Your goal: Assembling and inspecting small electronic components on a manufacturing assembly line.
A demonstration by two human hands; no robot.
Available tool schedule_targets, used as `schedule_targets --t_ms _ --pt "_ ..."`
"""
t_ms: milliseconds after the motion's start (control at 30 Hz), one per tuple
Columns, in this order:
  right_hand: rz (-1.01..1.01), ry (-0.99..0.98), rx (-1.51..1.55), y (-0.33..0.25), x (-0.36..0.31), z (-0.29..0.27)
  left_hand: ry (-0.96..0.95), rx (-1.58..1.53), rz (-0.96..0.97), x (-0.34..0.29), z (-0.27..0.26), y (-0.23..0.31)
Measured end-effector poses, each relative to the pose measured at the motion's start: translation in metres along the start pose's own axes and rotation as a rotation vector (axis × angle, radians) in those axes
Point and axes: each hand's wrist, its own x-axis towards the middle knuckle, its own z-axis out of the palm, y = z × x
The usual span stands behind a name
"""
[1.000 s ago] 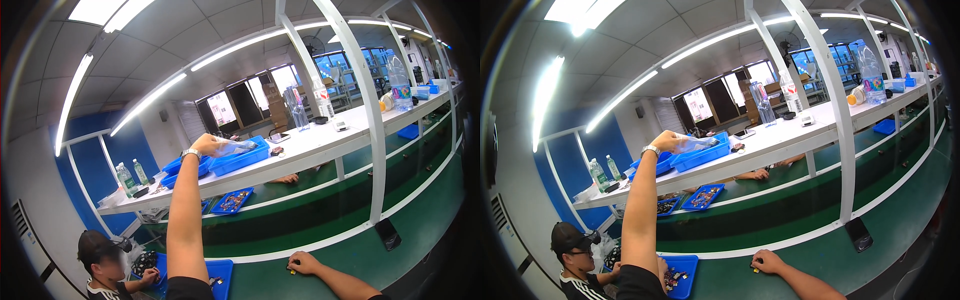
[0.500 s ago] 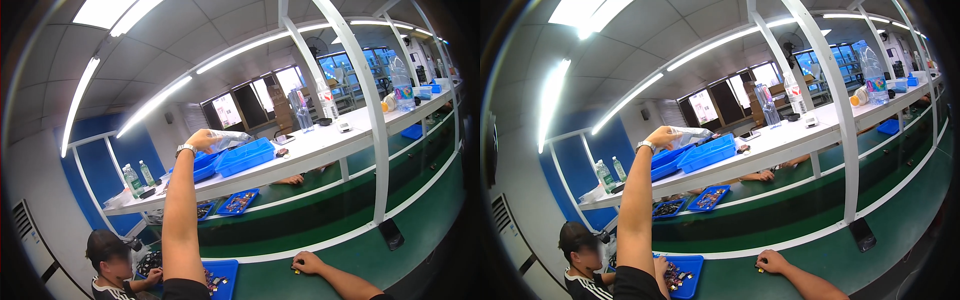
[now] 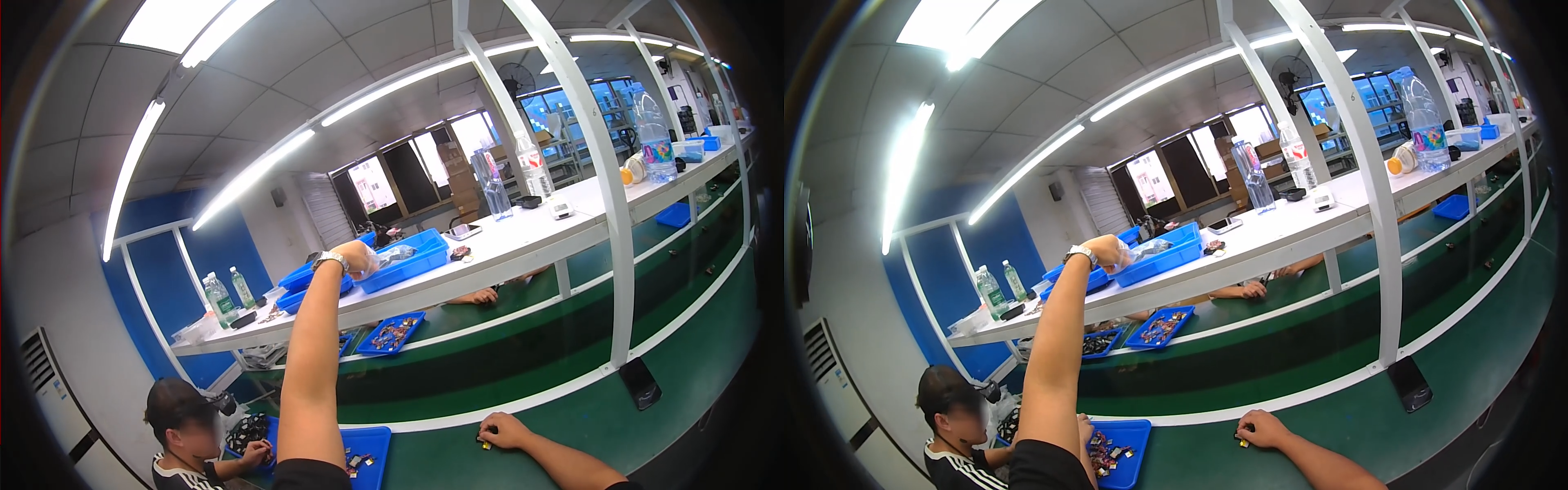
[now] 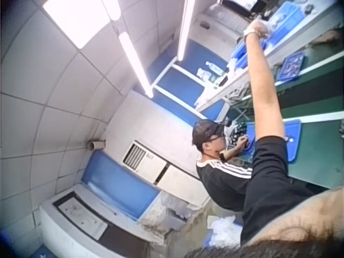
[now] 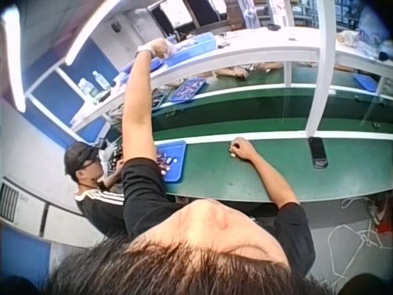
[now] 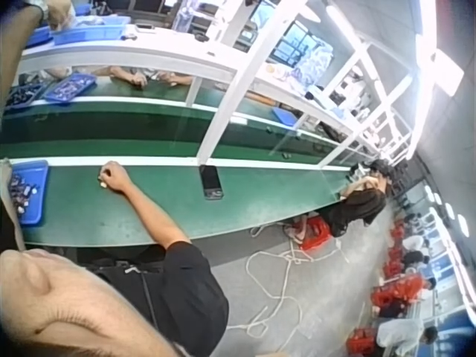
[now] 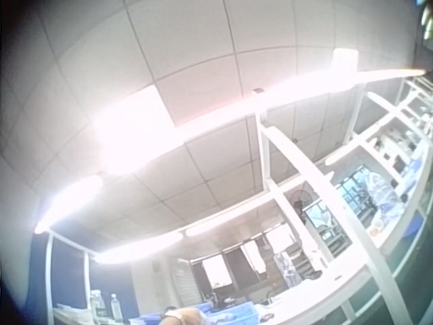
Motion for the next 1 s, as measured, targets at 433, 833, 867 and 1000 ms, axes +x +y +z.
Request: schedule_targets --t_ms 433,833,867,1000 --pt "0.008 0.016 0.002 0.000 -0.002 -0.001 0.097 -0.175 0.005 0.004 0.013 0.000" --pt "-0.023 0.005 -0.003 0.002 -0.001 0.000 0.166 0.321 0.084 0.010 0.020 0.006" --pt "-0.021 0.003 -0.002 0.002 -0.001 0.000 0.161 0.308 0.079 0.007 0.018 0.009" --pt "-0.008 0.000 -0.005 0.000 -0.001 -0.001 0.186 0.320 -0.044 -0.003 0.015 0.024"
